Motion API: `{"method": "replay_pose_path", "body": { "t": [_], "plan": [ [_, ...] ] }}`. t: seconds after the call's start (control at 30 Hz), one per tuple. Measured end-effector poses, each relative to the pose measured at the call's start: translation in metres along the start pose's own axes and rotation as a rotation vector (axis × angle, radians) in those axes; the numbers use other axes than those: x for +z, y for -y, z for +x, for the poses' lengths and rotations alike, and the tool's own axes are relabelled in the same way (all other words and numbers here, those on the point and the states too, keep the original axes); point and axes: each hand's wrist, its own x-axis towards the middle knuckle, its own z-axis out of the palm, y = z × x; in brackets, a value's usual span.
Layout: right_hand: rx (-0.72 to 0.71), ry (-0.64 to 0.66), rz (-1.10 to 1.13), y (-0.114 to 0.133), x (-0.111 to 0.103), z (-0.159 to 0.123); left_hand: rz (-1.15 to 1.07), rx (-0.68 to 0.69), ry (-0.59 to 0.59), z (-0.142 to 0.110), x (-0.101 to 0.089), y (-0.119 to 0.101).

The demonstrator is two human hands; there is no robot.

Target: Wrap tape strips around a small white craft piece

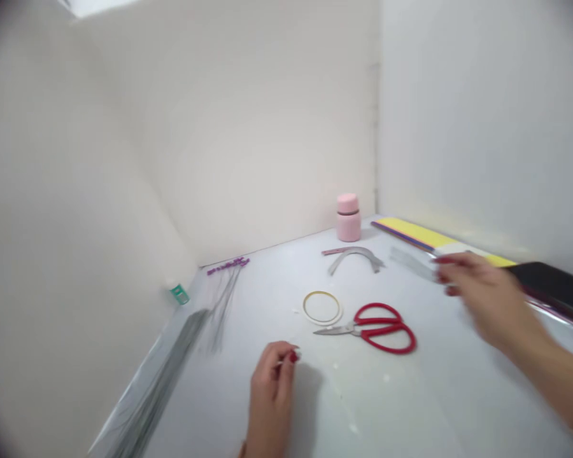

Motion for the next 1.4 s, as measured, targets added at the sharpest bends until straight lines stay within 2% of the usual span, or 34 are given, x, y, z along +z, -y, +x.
{"method": "replay_pose_path", "body": {
  "t": [0.03, 0.1, 0.17, 0.2, 0.23, 0.3, 0.4, 0.47, 0.5, 0.53, 0.57, 0.63, 0.73, 0.8, 0.87, 0.93, 1.0, 1.1, 1.23, 1.3, 1.4],
  "plan": [
    [0.072, 0.097, -0.046, 0.001, 0.011, -0.001, -0.021, -0.037, -0.041, 0.002, 0.000, 0.004],
    [0.060, 0.220, -0.073, 0.009, 0.033, -0.005, -0.068, -0.112, -0.113, 0.006, 0.002, 0.013],
    [-0.118, 0.535, -0.105, 0.024, 0.053, -0.010, -0.099, -0.167, -0.150, 0.009, 0.004, 0.022],
    [-0.176, 0.649, -0.117, 0.031, 0.061, -0.012, -0.106, -0.180, -0.161, 0.009, 0.005, 0.026],
    [-0.220, 0.700, -0.132, 0.035, 0.068, -0.014, -0.113, -0.185, -0.168, 0.009, 0.006, 0.029],
    [-0.264, 0.724, -0.198, 0.034, 0.076, -0.014, -0.127, -0.178, -0.170, 0.008, 0.008, 0.032],
    [-0.234, 0.667, -0.297, 0.010, 0.076, -0.009, -0.124, -0.116, -0.135, 0.008, 0.010, 0.031],
    [-0.147, 0.561, -0.330, -0.005, 0.069, -0.004, -0.083, -0.042, -0.101, 0.008, 0.011, 0.030],
    [-0.092, 0.446, -0.331, -0.008, 0.065, -0.002, -0.056, -0.007, -0.088, 0.008, 0.011, 0.030],
    [-0.040, 0.275, -0.323, -0.007, 0.060, -0.001, -0.030, 0.020, -0.077, 0.008, 0.012, 0.030],
    [-0.006, 0.099, -0.305, -0.001, 0.056, 0.000, -0.011, 0.036, -0.071, 0.009, 0.012, 0.030],
    [-0.060, -0.154, -0.252, 0.024, 0.049, 0.001, 0.014, 0.041, -0.064, 0.009, 0.013, 0.032],
    [-0.402, -0.038, -0.166, 0.072, 0.050, -0.001, 0.047, 0.036, -0.069, 0.010, 0.013, 0.036],
    [-0.500, -0.047, -0.145, 0.096, 0.060, -0.006, 0.061, 0.048, -0.060, 0.010, 0.014, 0.039],
    [-0.603, 0.057, -0.141, 0.107, 0.076, -0.014, 0.052, 0.092, -0.022, 0.008, 0.016, 0.041],
    [-0.683, 0.144, -0.132, 0.105, 0.093, -0.023, 0.041, 0.146, 0.033, 0.006, 0.018, 0.044],
    [-0.650, 0.211, -0.113, 0.093, 0.105, -0.032, 0.049, 0.179, 0.094, 0.004, 0.019, 0.046],
    [-0.616, 0.444, -0.192, 0.072, 0.108, -0.035, 0.075, 0.167, 0.170, 0.004, 0.018, 0.045],
    [-0.399, 0.695, -0.210, 0.064, 0.091, -0.026, 0.110, 0.081, 0.225, 0.006, 0.015, 0.040],
    [-0.264, 0.818, -0.152, 0.074, 0.085, -0.024, 0.115, 0.091, 0.269, 0.005, 0.015, 0.037],
    [-0.153, 0.959, -0.035, 0.095, 0.085, -0.026, 0.071, 0.113, 0.303, 0.002, 0.016, 0.032]
  ]
}}
